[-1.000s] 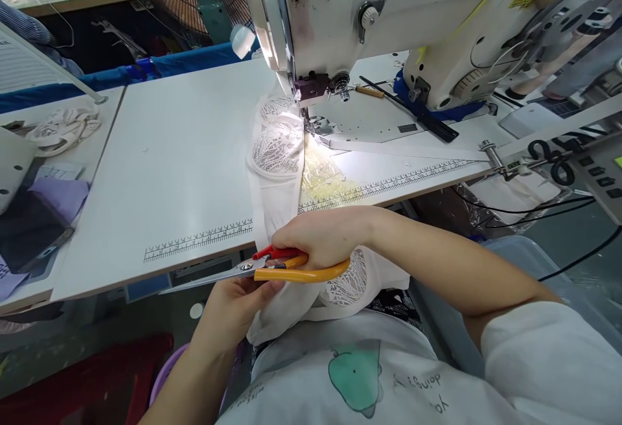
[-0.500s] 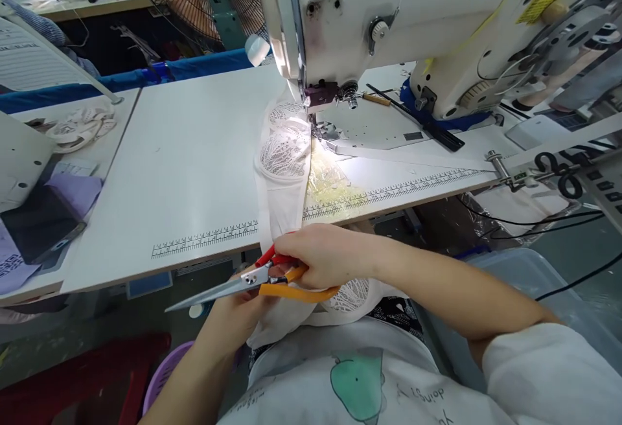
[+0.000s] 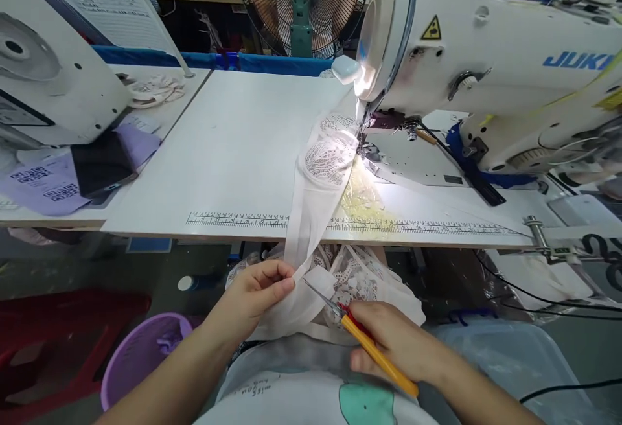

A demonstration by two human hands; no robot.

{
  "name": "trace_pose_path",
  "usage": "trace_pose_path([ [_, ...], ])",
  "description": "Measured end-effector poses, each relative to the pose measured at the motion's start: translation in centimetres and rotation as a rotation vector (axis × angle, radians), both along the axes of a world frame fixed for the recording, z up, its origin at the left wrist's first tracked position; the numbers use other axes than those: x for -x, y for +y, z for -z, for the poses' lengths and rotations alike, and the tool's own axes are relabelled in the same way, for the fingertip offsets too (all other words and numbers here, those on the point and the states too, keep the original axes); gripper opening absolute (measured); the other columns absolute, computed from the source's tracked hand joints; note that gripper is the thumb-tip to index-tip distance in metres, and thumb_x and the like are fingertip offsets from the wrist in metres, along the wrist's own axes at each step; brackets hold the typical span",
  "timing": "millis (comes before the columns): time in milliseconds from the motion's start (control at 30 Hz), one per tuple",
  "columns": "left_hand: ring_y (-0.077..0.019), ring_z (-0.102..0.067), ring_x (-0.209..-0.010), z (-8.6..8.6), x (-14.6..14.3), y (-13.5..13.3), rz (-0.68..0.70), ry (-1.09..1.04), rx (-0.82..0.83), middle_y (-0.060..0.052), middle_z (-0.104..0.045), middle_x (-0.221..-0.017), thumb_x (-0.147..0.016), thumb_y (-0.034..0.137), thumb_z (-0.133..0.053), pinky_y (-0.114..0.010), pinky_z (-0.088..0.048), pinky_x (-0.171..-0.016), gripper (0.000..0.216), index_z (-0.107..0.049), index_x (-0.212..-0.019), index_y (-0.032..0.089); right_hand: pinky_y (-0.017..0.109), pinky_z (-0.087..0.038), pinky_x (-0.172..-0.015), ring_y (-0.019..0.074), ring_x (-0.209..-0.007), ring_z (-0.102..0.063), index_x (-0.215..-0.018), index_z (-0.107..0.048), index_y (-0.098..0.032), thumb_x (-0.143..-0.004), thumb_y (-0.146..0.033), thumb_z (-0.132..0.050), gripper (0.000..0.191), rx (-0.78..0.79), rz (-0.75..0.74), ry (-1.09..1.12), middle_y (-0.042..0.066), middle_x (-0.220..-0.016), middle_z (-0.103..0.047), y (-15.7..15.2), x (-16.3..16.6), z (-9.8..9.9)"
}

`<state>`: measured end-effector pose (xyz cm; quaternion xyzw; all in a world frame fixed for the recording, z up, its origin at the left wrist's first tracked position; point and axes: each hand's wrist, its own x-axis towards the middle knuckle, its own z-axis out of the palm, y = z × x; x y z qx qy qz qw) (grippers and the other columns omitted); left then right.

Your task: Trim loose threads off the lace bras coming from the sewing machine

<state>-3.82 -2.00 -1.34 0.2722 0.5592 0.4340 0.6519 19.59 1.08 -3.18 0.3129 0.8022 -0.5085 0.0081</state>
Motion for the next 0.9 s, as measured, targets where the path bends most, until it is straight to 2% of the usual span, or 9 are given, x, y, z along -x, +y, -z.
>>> trace_pose_path([
  [133, -0.0089, -0.046, -0.056, 0.0, -0.1, -0.1, 0.034, 0.043, -0.009, 0.002, -0.056, -0.06, -0.06, 0.036, -0.074, -0.018, -0.035, -0.054, 0.025, -0.062, -0.063, 0.014, 0.023, -0.023, -0.049, 0.0109, -0.054, -0.03, -0.065, -0.03, -0.02, -0.072, -0.061, -0.048, 0.045, -0.006, 0.008, -0.01, -0.003, -0.062, -0.039, 0.2, 0.7, -0.3],
  [400, -0.0084, -0.044, -0.053, 0.0, -0.3, -0.3, 0.009, 0.067, -0.017, 0.002, -0.054, -0.058, -0.06, 0.036, -0.072, -0.018, -0.033, -0.051, 0.025, -0.06, -0.061, 0.014, 0.022, -0.023, -0.047, 0.0101, -0.052, -0.03, -0.064, -0.032, -0.02, -0.071, -0.055, -0.053, 0.04, 0.026, 0.035, -0.023, -0.004, -0.06, -0.04, 0.5, 1.9, -1.1],
  [533, -0.0081, -0.043, -0.052, 0.1, -0.3, -0.4, -0.004, 0.08, -0.02, 0.003, -0.053, -0.057, -0.061, 0.033, -0.071, -0.018, -0.032, -0.05, 0.023, -0.058, -0.06, 0.014, 0.023, -0.024, -0.047, 0.0102, -0.052, -0.033, -0.062, -0.033, -0.02, -0.071, -0.052, -0.056, 0.04, 0.058, 0.098, -0.035, -0.004, -0.059, -0.04, 0.1, 2.1, -0.7],
  [700, -0.0078, -0.043, -0.053, -0.3, -0.5, -0.4, 0.001, 0.1, -0.043, 0.003, -0.053, -0.057, -0.062, 0.03, -0.07, -0.018, -0.033, -0.05, 0.019, -0.059, -0.06, 0.015, 0.023, -0.028, -0.048, 0.0102, -0.052, -0.035, -0.06, -0.033, -0.02, -0.076, -0.046, -0.053, 0.037, 0.104, 0.155, 0.049, -0.004, -0.058, -0.04, -0.3, 2.0, 0.3],
  [767, -0.0081, -0.044, -0.054, -0.8, -0.7, -0.6, 0.027, 0.142, -0.073, 0.003, -0.053, -0.057, -0.064, 0.03, -0.068, -0.018, -0.034, -0.051, 0.018, -0.059, -0.06, 0.015, 0.023, -0.026, -0.046, 0.0097, -0.05, -0.031, -0.058, -0.03, -0.02, -0.074, -0.047, -0.056, 0.04, 0.031, 0.217, 0.091, -0.005, -0.055, -0.037, -0.3, 1.8, 0.1],
  [833, -0.0095, -0.047, -0.056, -1.2, -1.0, -0.9, 0.084, 0.237, -0.145, 0.002, -0.054, -0.06, -0.068, 0.028, -0.065, -0.019, -0.036, -0.052, 0.015, -0.06, -0.061, 0.016, 0.022, -0.024, -0.045, 0.0093, -0.049, -0.029, -0.058, -0.03, -0.021, -0.068, -0.047, -0.062, 0.043, -0.09, 0.34, 0.168, -0.006, -0.054, -0.035, -0.1, 1.8, -0.6],
  [900, -0.0114, -0.051, -0.061, -1.5, -1.4, -1.2, 0.128, 0.355, -0.259, 0.001, -0.058, -0.065, -0.071, 0.025, -0.063, -0.02, -0.041, -0.055, 0.007, -0.062, -0.07, 0.018, 0.022, -0.028, -0.045, 0.0097, -0.05, -0.031, -0.063, -0.037, -0.021, -0.066, -0.041, -0.066, 0.035, -0.163, 0.459, 0.294, -0.005, -0.057, -0.037, 0.0, 1.9, -1.4],
])
